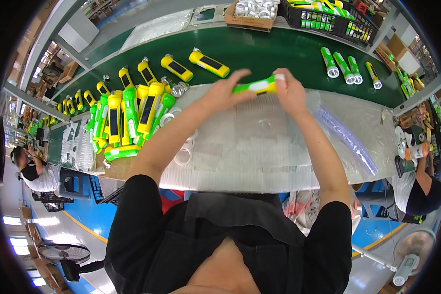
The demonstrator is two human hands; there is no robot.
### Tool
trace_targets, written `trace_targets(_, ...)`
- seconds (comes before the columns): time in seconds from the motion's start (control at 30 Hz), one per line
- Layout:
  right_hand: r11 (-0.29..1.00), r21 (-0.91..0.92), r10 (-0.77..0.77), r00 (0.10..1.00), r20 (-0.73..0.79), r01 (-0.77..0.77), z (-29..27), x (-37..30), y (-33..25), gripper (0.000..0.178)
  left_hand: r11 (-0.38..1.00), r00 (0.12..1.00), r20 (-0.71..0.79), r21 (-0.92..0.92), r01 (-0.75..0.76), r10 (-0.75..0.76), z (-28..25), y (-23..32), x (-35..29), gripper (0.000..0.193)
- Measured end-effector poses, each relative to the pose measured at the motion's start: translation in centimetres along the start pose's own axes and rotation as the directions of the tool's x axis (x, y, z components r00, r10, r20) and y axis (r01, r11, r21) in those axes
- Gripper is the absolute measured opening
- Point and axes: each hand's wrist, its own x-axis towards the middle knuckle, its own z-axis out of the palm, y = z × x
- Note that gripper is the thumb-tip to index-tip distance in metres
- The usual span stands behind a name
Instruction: Assembling solar-powered handheld flashlights by attaching plastic heads and lenses on a factory production line.
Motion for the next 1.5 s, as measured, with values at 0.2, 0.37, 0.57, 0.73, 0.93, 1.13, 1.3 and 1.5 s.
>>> trace_targets(0.2,0.89,-0.172,0.38,0.894,-0.236,-0.423,-3.5,7.4,12.6,0.05,0.781,0.77,0.178,0.286,0.556,-0.613,-2.0,-4.6,5.2,0.07)
trace_targets(0.37,0.697,-0.717,-0.096,0.99,-0.103,-0.007,-3.5,7.0,8.7,0.043,0.857,0.872,-0.054,0.161,0.489,-0.487,-0.9,-7.3,3.7,0.045)
trace_targets(0.57,0.692,0.264,0.447,0.687,0.573,-0.671,1.9,1.8,-1.5,0.051,0.89,0.953,0.105,-0.342,0.302,-0.283,0.3,1.8,-1.3,0.035)
trace_targets(0.73,0.105,0.675,0.448,0.641,0.623,-0.73,2.1,-5.5,-7.5,0.042,0.982,0.88,0.467,-0.189,-0.001,0.091,0.1,9.1,-9.4,0.04)
trace_targets(0.93,0.328,0.586,0.151,0.653,0.742,-0.741,-1.7,-12.3,-11.3,0.044,0.96,0.96,-0.136,-0.099,-0.26,0.246,-4.3,10.6,-7.6,0.023)
trace_targets(1.13,0.501,0.53,-0.092,0.567,0.818,-0.684,-2.7,-15.1,-13.7,0.065,0.824,0.916,0.4,-0.526,0.212,0.019,-3.1,9.7,-8.7,0.031)
trace_targets(1.3,0.585,0.531,0.033,0.672,0.74,-0.613,-2.3,-16.1,-13.8,0.051,0.858,0.997,0.066,-0.508,0.077,-0.051,-2.3,11.3,-11.6,0.028)
trace_targets(1.5,0.398,0.692,0.15,0.787,0.598,-0.602,-0.9,-17.5,-13.9,0.048,0.881,0.952,-0.121,-0.362,-0.305,0.28,-0.1,12.8,-12.4,0.034)
